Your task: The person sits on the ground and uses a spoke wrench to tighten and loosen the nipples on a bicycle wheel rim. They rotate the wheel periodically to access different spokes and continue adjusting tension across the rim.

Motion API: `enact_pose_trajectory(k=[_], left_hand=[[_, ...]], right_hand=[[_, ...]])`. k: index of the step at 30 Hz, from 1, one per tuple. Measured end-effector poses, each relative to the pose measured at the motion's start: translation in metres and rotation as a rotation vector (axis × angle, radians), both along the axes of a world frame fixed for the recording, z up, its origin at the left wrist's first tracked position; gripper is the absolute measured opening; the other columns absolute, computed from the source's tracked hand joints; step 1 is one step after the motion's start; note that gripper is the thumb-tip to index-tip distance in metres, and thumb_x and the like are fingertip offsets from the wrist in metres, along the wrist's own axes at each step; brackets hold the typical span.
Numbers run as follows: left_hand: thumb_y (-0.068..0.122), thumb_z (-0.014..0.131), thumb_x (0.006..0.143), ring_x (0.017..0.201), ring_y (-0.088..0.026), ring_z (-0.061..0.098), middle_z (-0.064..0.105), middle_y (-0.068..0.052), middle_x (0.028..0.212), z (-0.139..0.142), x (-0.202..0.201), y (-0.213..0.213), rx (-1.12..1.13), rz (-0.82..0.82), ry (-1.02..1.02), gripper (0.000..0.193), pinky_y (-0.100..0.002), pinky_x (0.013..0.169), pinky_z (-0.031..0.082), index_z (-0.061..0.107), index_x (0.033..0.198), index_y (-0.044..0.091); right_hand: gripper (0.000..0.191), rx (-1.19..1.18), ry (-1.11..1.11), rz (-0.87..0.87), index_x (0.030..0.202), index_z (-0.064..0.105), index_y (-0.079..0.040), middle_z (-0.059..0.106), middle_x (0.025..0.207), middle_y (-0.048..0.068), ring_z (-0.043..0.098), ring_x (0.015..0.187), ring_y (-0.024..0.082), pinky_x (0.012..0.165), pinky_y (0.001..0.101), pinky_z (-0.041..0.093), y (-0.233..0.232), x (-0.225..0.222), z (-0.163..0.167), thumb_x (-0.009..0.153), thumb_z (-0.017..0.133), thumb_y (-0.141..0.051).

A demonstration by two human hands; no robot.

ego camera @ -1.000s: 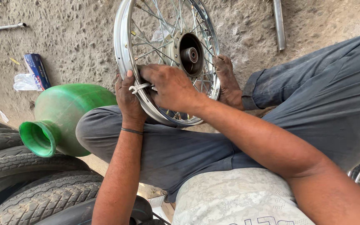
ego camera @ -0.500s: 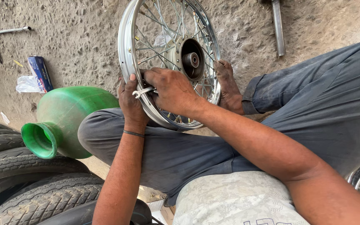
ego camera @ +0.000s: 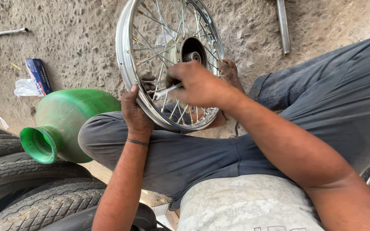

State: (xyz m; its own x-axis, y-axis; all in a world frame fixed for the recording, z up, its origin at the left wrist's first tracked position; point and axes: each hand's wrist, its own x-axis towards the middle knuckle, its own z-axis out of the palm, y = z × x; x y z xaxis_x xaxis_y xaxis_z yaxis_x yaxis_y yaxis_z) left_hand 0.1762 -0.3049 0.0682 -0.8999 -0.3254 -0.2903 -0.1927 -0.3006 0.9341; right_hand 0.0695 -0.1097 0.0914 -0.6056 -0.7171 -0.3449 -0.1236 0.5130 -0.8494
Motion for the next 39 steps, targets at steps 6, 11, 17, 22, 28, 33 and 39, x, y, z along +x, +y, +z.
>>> enact_pose_trajectory(k=[6,11,17,22,28,33,39], left_hand=[[0.024,0.046,0.098,0.105,-0.026,0.069,0.065,-0.028,0.131,0.012,-0.008,0.004,0.109,-0.15,0.06,0.045,-0.04,0.084,0.061,0.066,0.116,-0.011],[0.032,0.044,0.093,0.118,-0.026,0.066,0.062,-0.022,0.138,0.019,-0.009,0.006,0.302,-0.167,-0.114,0.055,-0.043,0.089,0.06,0.063,0.128,-0.007],[0.025,0.045,0.1,0.103,-0.031,0.071,0.069,-0.021,0.114,-0.006,0.003,-0.004,0.364,-0.142,-0.086,0.042,-0.047,0.091,0.062,0.062,0.122,-0.006],[0.016,0.05,0.11,0.093,-0.027,0.07,0.069,-0.017,0.106,-0.024,0.011,-0.011,0.46,-0.04,-0.114,0.03,-0.04,0.088,0.057,0.062,0.123,-0.008],[0.02,0.052,0.094,0.102,-0.024,0.068,0.068,-0.014,0.107,-0.005,0.001,0.001,0.444,-0.082,-0.061,0.045,-0.037,0.093,0.058,0.061,0.13,-0.006],[0.026,0.053,0.091,0.109,-0.023,0.065,0.07,-0.016,0.123,0.014,-0.011,0.011,0.495,-0.211,0.017,0.051,-0.036,0.096,0.057,0.06,0.124,-0.011],[0.02,0.045,0.097,0.088,-0.023,0.069,0.072,-0.016,0.108,-0.003,-0.003,0.002,0.215,-0.145,-0.107,0.043,-0.029,0.072,0.056,0.065,0.125,-0.006]], right_hand=[[0.013,-0.248,0.038,-0.276,0.095,0.075,-0.002,0.077,0.083,0.01,0.074,0.075,0.016,0.075,0.0346,0.06,0.007,0.005,0.006,0.09,0.072,-0.014],[0.01,-0.38,0.104,-0.338,0.094,0.074,0.0,0.076,0.083,0.009,0.074,0.075,0.015,0.07,0.0318,0.06,0.004,0.01,0.007,0.091,0.07,-0.009],[0.018,-0.233,-0.061,-0.312,0.109,0.063,-0.005,0.074,0.089,0.01,0.076,0.078,0.017,0.071,0.0306,0.062,-0.015,0.002,-0.003,0.095,0.069,-0.015],[0.035,-0.223,-0.014,-0.351,0.121,0.054,-0.006,0.071,0.091,0.012,0.072,0.084,0.021,0.075,0.04,0.058,-0.043,-0.025,-0.002,0.091,0.07,-0.015],[0.03,-0.246,0.036,-0.51,0.116,0.056,-0.006,0.067,0.086,0.011,0.068,0.075,0.022,0.072,0.0414,0.055,-0.005,0.031,0.02,0.096,0.072,-0.023],[0.018,-0.352,0.001,-0.444,0.1,0.058,-0.005,0.069,0.085,0.008,0.069,0.08,0.018,0.077,0.0365,0.057,0.009,0.091,0.011,0.097,0.067,-0.02],[0.022,-0.26,0.243,-0.542,0.095,0.061,-0.004,0.069,0.088,0.015,0.064,0.08,0.028,0.071,0.0412,0.05,-0.008,0.009,-0.018,0.094,0.074,-0.021]])
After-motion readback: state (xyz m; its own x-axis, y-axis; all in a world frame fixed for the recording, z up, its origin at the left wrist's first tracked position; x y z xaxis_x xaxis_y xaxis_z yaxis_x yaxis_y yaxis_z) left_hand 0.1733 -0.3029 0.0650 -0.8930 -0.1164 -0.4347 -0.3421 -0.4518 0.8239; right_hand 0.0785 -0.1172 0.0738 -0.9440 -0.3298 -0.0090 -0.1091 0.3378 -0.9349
